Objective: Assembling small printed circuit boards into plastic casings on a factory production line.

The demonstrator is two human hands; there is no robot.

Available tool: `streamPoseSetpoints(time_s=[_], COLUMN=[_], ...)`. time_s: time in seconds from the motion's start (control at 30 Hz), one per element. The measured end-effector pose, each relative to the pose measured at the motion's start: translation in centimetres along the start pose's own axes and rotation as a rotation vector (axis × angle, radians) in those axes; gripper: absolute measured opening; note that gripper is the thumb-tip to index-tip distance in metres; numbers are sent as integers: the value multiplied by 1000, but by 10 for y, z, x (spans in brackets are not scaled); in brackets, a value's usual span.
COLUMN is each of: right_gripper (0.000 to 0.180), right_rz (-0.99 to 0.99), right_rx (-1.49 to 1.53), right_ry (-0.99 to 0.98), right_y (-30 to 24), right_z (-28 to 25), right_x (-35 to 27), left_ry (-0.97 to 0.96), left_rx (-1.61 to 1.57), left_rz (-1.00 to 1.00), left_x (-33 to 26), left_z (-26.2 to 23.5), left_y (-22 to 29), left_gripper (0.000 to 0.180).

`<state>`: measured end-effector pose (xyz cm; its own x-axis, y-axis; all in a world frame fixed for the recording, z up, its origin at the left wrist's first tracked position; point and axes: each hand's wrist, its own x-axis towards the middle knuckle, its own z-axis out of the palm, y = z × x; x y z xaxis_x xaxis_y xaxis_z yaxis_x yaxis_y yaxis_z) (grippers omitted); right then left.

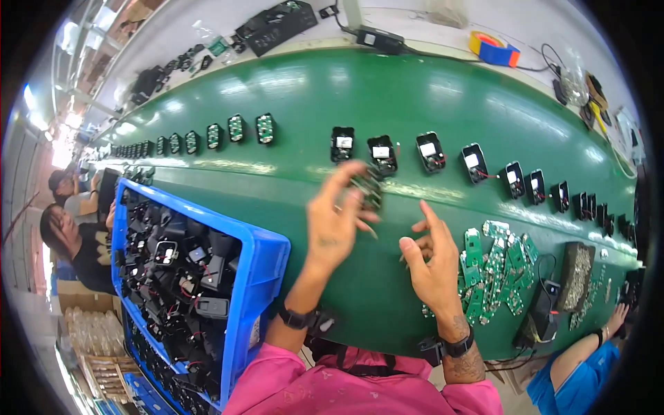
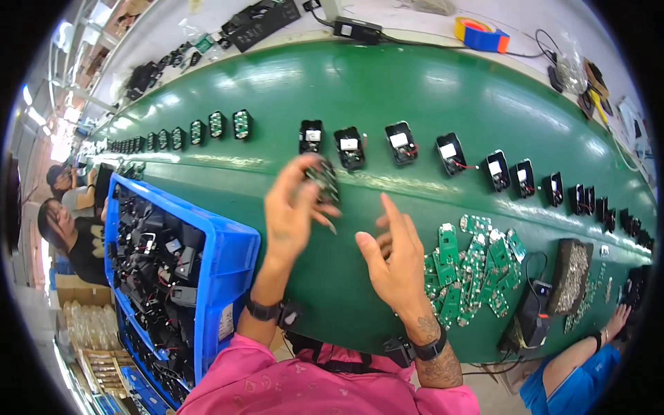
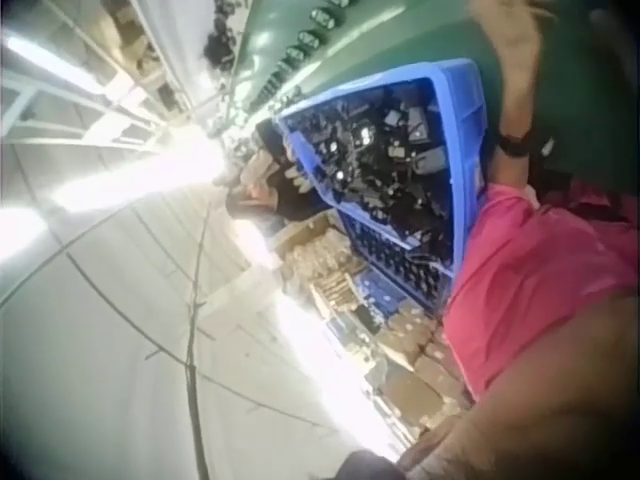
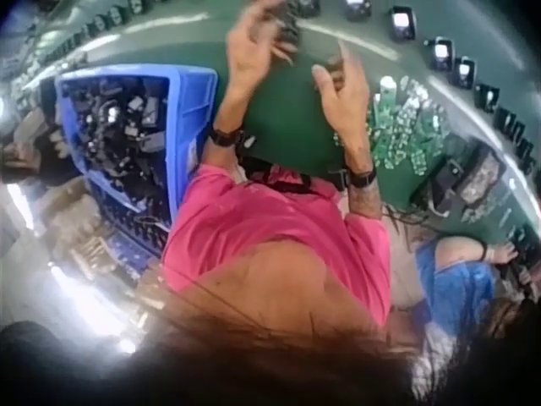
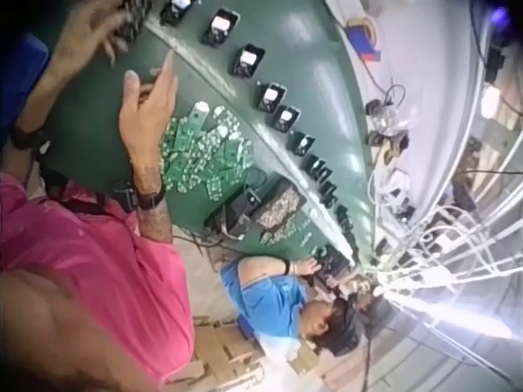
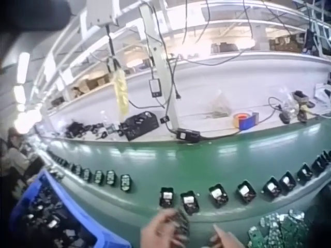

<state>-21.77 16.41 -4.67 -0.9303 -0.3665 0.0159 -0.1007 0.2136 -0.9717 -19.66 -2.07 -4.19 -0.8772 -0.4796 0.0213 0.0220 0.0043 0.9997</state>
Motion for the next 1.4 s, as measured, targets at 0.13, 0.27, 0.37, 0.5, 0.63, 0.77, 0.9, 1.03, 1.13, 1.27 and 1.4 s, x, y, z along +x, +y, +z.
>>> streamPoseSetpoints(time_s=[0.13,0.27,0.37,0.5,0.63,0.77,0.9,1.03,1.13,1.27,1.4], right_gripper=[38,23,20,16,19,27,36,31,23,20,27], right_rz=[-58,-98,-122,-190,-12,53,155,153,127,206,157], right_rx=[-62,-47,-42,-162,-396,-649,-883,-774,-591,-28,220], right_ry=[-31,-51,-29,262,423,68,4,37,84,82,-3], right_y=[-4,-5,-9,2,9,8,1,8,7,-13,-15], right_z=[2,3,-3,-39,-100,-123,-105,-102,-101,-86,-75], right_x=[-1,-3,-3,10,15,4,0,3,9,12,8], left_ry=[390,484,481,381,-160,-157,-81,123,31,-412,-708], left_rx=[290,400,545,866,988,1011,1057,785,432,116,161], left_rz=[95,138,168,464,133,404,399,191,404,3,-125], left_x=[63,100,117,102,75,99,99,64,31,-19,-27], left_z=[-60,-65,-70,-67,-42,-56,-62,-28,-17,29,39], left_y=[-30,-49,-59,-50,0,-34,-35,-14,-17,2,1], left_gripper=[40,43,45,77,104,92,74,62,54,54,41])
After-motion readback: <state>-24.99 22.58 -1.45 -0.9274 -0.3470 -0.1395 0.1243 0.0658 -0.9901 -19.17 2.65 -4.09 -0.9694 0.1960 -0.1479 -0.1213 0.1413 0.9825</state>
